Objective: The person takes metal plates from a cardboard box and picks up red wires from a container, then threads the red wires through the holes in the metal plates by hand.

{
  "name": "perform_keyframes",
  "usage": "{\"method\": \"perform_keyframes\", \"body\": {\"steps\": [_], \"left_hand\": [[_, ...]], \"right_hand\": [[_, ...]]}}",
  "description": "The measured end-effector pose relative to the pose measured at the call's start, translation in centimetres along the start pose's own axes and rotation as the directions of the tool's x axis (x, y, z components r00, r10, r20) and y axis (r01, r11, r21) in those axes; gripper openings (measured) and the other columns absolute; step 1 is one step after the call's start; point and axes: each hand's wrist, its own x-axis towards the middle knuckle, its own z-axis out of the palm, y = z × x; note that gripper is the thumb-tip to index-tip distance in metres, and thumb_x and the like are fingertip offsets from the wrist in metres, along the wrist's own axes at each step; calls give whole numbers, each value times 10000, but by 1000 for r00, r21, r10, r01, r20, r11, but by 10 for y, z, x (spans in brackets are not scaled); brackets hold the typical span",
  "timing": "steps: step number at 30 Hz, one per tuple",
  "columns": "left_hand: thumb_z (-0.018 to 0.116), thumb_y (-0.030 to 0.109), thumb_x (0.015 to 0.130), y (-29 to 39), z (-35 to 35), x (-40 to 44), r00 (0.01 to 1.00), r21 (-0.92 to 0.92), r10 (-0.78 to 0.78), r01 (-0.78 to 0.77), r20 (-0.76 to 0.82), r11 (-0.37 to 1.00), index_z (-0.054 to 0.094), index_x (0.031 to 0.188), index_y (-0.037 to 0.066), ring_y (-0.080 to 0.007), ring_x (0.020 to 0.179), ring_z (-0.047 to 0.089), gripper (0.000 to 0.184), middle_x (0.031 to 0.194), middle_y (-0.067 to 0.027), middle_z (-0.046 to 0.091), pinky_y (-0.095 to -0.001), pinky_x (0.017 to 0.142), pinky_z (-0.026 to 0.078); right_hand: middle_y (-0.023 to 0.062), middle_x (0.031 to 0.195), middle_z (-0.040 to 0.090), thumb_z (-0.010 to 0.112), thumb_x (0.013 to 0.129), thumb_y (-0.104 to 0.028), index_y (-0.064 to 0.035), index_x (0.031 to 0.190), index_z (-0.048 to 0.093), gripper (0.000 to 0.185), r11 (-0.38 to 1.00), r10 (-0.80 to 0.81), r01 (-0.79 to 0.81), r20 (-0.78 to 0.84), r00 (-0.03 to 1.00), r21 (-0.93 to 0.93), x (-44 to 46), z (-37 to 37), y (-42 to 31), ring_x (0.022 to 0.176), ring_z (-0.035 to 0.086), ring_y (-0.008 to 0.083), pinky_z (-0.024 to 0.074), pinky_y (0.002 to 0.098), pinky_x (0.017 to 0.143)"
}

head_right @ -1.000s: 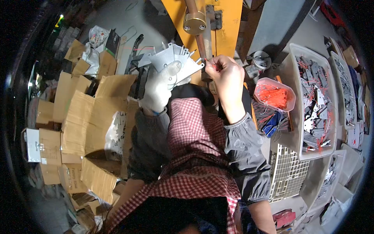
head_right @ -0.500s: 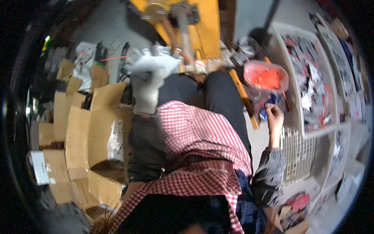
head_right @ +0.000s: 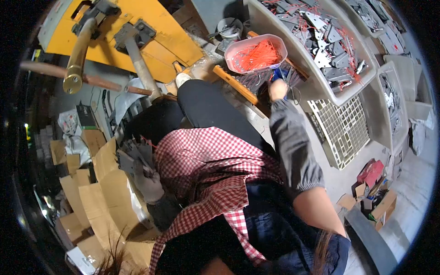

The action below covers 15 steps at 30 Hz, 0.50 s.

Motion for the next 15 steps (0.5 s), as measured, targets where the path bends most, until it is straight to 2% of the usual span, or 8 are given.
{"method": "perform_keyframes", "body": {"steps": [2, 3, 4, 7, 9, 10, 12, 15], "left_hand": [[567, 296, 917, 16, 6, 1, 955, -430, -298, 263, -13, 864, 517, 1228, 29, -91, 697, 439, 413, 811, 30, 442, -194, 560, 347], [539, 291, 940, 20, 6, 0, 998, -104, -45, 50, 46, 993, 527, 1191, 30, -92, 711, 436, 362, 821, 18, 414, -199, 569, 348], [539, 291, 940, 24, 6, 0, 998, -100, -46, 51, 47, 994, 527, 1191, 30, -92, 711, 436, 362, 821, 18, 414, -199, 569, 348], [494, 274, 970, 28, 7, 0, 934, -448, -357, 323, 9, 834, 536, 1118, 22, -79, 707, 421, 296, 821, 9, 411, -201, 563, 342], [508, 339, 955, 3, -2, -1, 989, 168, 113, -128, 93, 978, 540, 1025, 35, -71, 662, 390, 314, 794, 25, 400, -196, 556, 317], [508, 339, 955, 6, 0, 0, 990, 170, 110, -123, 85, 978, 540, 1025, 35, -71, 662, 390, 314, 794, 25, 400, -196, 556, 317], [579, 378, 907, 11, 11, 3, 994, -263, -106, 92, -41, 960, 547, 960, 72, -67, 615, 368, 312, 736, 43, 386, -207, 543, 304], [625, 404, 870, 28, 14, 5, 954, -406, -300, 277, 8, 871, 546, 921, 96, -72, 602, 382, 322, 718, 42, 393, -216, 540, 300]], "right_hand": [[234, 877, 664, 719, 747, -426, 11, 818, 660, 446, 996, 77, -76, -27, 997, 41, 3, 1, -20, 837, 646, 412, 517, 480, 736], [224, 863, 663, 734, 731, -400, -1, 826, 653, 418, 996, 83, -82, -32, 996, 35, 4, 5, -29, 818, 645, 413, 520, 482, 735], [174, 844, 691, 726, 749, -333, -38, 797, 690, 302, 991, 123, -126, -63, 990, -42, 2, 7, -36, 796, 684, 338, 551, 432, 713], [212, 913, 678, 684, 788, -361, -21, 855, 671, 347, 926, 377, -377, 4, 926, 34, 19, 23, -38, 865, 666, 373, 534, 465, 767], [208, 959, 681, 694, 788, -372, -13, 896, 677, 375, 885, 461, -460, 1, 887, 71, 21, 15, -41, 905, 666, 366, 533, 447, 797], [164, 833, 697, 688, 796, -365, -38, 820, 689, 328, 911, 413, -413, -42, 910, 14, 16, 5, -42, 786, 695, 314, 563, 412, 706], [180, 862, 694, 703, 771, -414, -23, 828, 680, 396, 956, 293, -293, -25, 956, -7, 16, -2, -39, 827, 687, 332, 553, 424, 745], [204, 875, 685, 671, 788, -414, -2, 853, 667, 417, 962, 271, -270, -9, 963, 22, 19, 7, -33, 848, 677, 352, 544, 438, 758]]}}
